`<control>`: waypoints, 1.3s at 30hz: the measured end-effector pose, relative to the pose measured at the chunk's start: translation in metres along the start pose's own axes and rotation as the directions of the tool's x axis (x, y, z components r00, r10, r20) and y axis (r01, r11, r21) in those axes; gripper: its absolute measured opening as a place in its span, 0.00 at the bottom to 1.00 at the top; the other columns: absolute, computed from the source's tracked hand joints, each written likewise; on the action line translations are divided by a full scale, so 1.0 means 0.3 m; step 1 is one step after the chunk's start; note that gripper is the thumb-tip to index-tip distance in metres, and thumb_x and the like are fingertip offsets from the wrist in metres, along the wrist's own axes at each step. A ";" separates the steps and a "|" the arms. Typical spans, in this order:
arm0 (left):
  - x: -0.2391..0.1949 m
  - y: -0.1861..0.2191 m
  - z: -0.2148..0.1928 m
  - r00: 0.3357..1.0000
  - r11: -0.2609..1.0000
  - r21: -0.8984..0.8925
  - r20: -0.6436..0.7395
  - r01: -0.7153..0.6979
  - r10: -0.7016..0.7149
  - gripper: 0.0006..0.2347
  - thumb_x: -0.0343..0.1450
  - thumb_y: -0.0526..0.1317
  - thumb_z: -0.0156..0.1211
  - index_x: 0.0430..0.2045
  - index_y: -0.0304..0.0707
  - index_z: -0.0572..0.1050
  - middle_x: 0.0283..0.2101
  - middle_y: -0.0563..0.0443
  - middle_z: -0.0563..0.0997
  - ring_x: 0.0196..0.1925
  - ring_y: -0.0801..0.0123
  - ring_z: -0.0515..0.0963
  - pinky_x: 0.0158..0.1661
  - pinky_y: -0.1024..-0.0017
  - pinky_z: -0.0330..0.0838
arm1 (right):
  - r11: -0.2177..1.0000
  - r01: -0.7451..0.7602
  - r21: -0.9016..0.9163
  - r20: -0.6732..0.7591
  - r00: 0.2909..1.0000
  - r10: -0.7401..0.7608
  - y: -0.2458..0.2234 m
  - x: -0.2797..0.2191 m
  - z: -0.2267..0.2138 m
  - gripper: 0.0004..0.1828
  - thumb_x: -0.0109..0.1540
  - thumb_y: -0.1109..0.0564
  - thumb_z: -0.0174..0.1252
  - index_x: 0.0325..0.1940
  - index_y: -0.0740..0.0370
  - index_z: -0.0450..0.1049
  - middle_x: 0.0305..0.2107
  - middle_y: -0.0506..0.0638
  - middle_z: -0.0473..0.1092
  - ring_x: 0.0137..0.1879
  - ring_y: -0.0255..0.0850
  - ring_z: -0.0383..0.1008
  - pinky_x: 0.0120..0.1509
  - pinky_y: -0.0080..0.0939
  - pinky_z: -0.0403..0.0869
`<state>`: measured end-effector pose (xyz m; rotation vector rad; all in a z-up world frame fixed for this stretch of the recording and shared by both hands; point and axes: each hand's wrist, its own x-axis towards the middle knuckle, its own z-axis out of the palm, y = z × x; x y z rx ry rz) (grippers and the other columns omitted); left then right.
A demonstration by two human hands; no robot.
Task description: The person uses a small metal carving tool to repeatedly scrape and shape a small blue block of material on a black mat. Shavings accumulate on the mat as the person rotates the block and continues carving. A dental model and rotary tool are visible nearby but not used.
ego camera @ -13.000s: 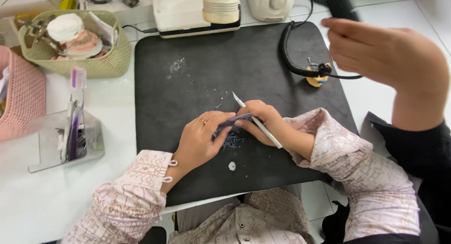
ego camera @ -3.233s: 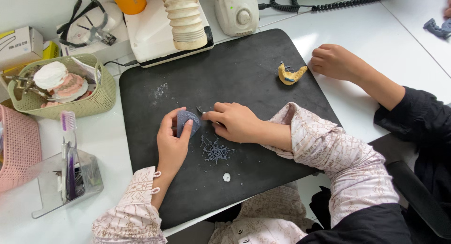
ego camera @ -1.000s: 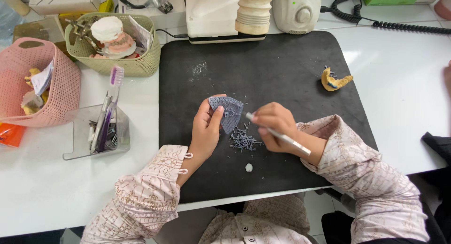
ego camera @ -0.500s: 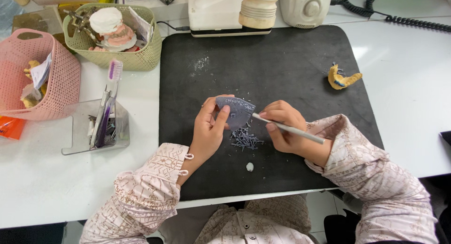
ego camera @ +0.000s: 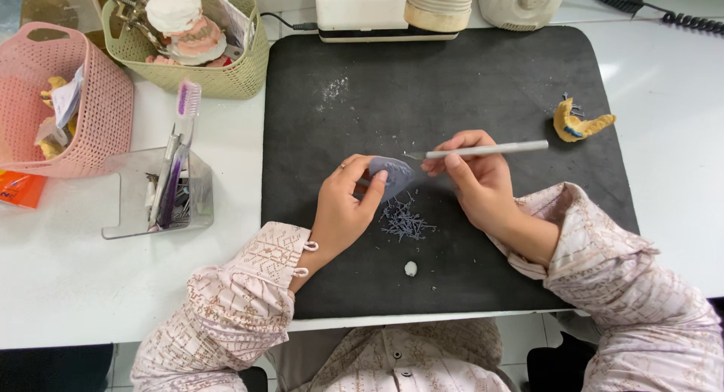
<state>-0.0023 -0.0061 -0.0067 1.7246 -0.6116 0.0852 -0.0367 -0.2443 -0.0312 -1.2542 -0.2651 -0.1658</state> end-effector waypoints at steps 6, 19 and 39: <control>0.011 0.020 -0.010 0.996 0.985 0.148 0.035 -0.086 0.081 0.07 0.74 0.36 0.60 0.44 0.35 0.78 0.38 0.50 0.83 0.37 0.71 0.85 0.37 0.76 0.80 | 0.981 -0.117 0.157 0.092 0.990 0.103 -0.030 0.017 0.010 0.06 0.73 0.63 0.50 0.55 0.63 0.64 0.53 0.57 0.69 0.61 0.45 0.74 0.68 0.52 0.77; 0.019 0.060 -0.020 0.983 0.965 0.193 0.097 -0.175 0.159 0.09 0.75 0.33 0.58 0.47 0.39 0.81 0.39 0.53 0.83 0.36 0.72 0.83 0.34 0.77 0.77 | 0.997 -0.072 0.014 0.202 0.977 0.067 -0.058 0.021 0.028 0.06 0.72 0.65 0.45 0.53 0.62 0.60 0.51 0.58 0.68 0.66 0.49 0.72 0.70 0.51 0.78; -0.001 0.062 -0.003 0.941 0.910 0.244 0.116 -0.336 0.317 0.05 0.74 0.34 0.62 0.39 0.35 0.82 0.31 0.49 0.85 0.32 0.68 0.85 0.32 0.74 0.77 | 0.994 -0.014 -0.112 0.257 0.965 0.042 -0.060 0.005 0.006 0.07 0.71 0.68 0.45 0.50 0.63 0.57 0.49 0.60 0.68 0.58 0.44 0.76 0.67 0.48 0.79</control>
